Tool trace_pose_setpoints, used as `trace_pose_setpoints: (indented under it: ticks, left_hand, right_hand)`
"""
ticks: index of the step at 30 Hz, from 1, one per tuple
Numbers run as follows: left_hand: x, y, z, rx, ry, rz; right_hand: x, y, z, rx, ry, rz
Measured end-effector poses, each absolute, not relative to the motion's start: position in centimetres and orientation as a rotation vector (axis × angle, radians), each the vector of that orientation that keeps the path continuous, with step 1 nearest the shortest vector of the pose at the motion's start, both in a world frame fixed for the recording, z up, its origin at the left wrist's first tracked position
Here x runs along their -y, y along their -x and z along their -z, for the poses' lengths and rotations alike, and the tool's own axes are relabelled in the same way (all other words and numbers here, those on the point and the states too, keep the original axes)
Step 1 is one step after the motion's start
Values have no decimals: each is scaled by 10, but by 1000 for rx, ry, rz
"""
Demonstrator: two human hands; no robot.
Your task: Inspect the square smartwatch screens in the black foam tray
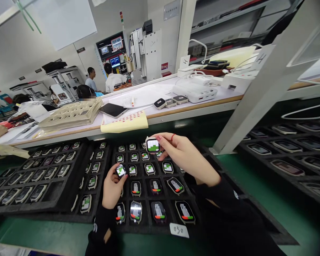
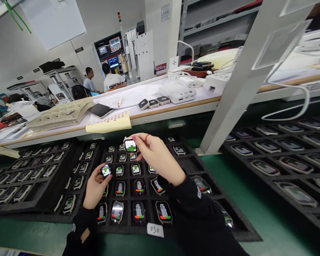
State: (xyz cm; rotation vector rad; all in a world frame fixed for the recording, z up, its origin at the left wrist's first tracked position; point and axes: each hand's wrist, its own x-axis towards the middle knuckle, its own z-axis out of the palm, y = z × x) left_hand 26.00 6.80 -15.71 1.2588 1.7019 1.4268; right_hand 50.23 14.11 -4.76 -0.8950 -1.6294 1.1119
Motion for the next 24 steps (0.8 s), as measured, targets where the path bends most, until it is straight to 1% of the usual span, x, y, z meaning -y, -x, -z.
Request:
trace_pose_setpoints:
  ticks: [15,20,24]
  left_hand:
    - [-69,-258,162,-1681,-1222,-1398]
    - [-68,-258,168,-1647,-1169,-1440]
    - [-65,-261,171,-1677,-1063,-1531]
  right_hand:
    - [-143,-502,50,1597,927,-1140]
    - [-137,-497,50,1446,826,-1378]
    - [-130,-492,52,1254,876,-1597]
